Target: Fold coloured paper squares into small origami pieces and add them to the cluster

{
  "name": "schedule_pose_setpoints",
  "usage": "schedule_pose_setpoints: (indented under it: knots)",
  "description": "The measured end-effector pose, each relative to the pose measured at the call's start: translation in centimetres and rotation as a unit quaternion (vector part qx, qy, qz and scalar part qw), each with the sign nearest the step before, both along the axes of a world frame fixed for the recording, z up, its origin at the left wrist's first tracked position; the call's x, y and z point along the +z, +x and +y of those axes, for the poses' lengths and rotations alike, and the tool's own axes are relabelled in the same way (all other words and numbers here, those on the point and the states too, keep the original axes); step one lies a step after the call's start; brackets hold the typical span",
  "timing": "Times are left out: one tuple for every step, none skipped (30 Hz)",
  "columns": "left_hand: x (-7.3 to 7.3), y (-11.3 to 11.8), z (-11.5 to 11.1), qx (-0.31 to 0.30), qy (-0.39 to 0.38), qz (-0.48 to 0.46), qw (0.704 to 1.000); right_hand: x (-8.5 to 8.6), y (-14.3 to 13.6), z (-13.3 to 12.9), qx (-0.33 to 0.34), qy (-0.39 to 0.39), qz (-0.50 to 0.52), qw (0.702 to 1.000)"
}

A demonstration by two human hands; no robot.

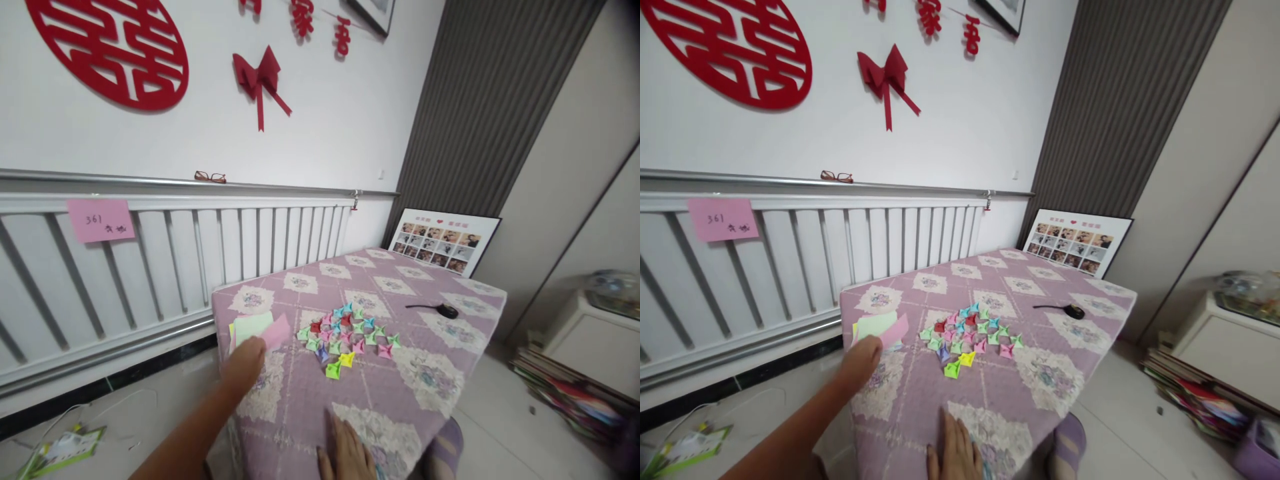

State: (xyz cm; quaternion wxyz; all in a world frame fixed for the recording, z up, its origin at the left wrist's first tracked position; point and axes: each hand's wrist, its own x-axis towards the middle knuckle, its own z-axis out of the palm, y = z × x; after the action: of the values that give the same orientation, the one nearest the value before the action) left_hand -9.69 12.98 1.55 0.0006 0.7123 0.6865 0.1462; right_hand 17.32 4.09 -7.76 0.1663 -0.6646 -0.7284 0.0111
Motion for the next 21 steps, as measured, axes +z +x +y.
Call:
schedule_pose_setpoints:
  knots:
    - [-0.8,1.3,-1.6,-0.027,-0.012,0.002,1.000,-0.1,0.1,-0.1,0.004,0.005,0.016,1.000]
    - [-1.8,2.5,-3.3,-0.051,-0.027,0.003,0.998,0.0,0.3,-0.3,0.010,0.007,0.031,0.999]
    - [-2.8,3.7,-5.0,-0.073,-0.042,0.004,0.996,0.1,0.4,-0.5,0.019,0.006,0.046,0.999]
    - [-3.8,4.8,-6.7,-0.089,-0.058,0.004,0.994,0.3,0.4,-0.7,0.033,0.004,0.059,0.998]
    - [-4.7,5.8,-8.3,-0.099,-0.072,0.004,0.992,0.6,0.5,-0.9,0.047,0.000,0.068,0.997]
    - [-5.4,6.7,-9.7,-0.106,-0.084,0.002,0.991,0.9,0.5,-1.1,0.057,-0.006,0.075,0.996]
    - [-5.9,7.5,-11.0,-0.111,-0.092,0.000,0.990,1.3,0.5,-1.4,0.073,-0.012,0.079,0.994]
    - [-6.3,8.2,-12.0,-0.110,-0.101,-0.006,0.989,1.6,0.6,-1.5,0.094,-0.016,0.083,0.992]
    - [-6.5,8.7,-13.0,-0.107,-0.109,-0.015,0.988,1.9,0.6,-1.7,0.115,-0.017,0.088,0.989]
    - [-6.6,9.2,-13.7,-0.105,-0.115,-0.027,0.987,2.2,0.7,-1.8,0.140,-0.021,0.092,0.986]
    - [-6.7,9.5,-14.4,-0.104,-0.119,-0.043,0.987,2.3,0.7,-1.9,0.152,-0.022,0.098,0.983]
    - [-6.9,9.7,-15.0,-0.106,-0.119,-0.061,0.985,2.4,0.8,-2.0,0.160,-0.023,0.105,0.981]
    - [-7.1,9.6,-15.6,-0.111,-0.111,-0.081,0.984,2.5,0.8,-2.0,0.164,-0.023,0.112,0.980]
    - [-7.4,9.5,-16.1,-0.114,-0.095,-0.100,0.984,2.5,0.9,-2.1,0.165,-0.023,0.118,0.979]
    - [-7.9,9.1,-16.6,-0.116,-0.075,-0.118,0.983,2.4,1.0,-2.1,0.166,-0.024,0.123,0.978]
    - [-8.4,8.6,-16.9,-0.109,-0.048,-0.133,0.984,2.4,1.0,-2.1,0.168,-0.027,0.127,0.977]
    - [-9.0,8.0,-17.2,-0.096,-0.023,-0.144,0.985,2.3,1.1,-2.1,0.171,-0.031,0.129,0.976]
    - [-9.6,7.4,-17.4,-0.075,-0.007,-0.153,0.985,2.3,1.1,-2.2,0.173,-0.036,0.130,0.976]
    - [-10.0,6.8,-17.4,-0.054,0.002,-0.165,0.985,2.3,1.1,-2.2,0.174,-0.041,0.131,0.975]
    - [-10.3,6.2,-17.3,-0.038,0.003,-0.178,0.983,2.4,1.2,-2.2,0.176,-0.046,0.131,0.974]
    - [-10.4,5.7,-17.1,-0.026,0.003,-0.191,0.981,2.4,1.2,-2.1,0.178,-0.049,0.132,0.974]
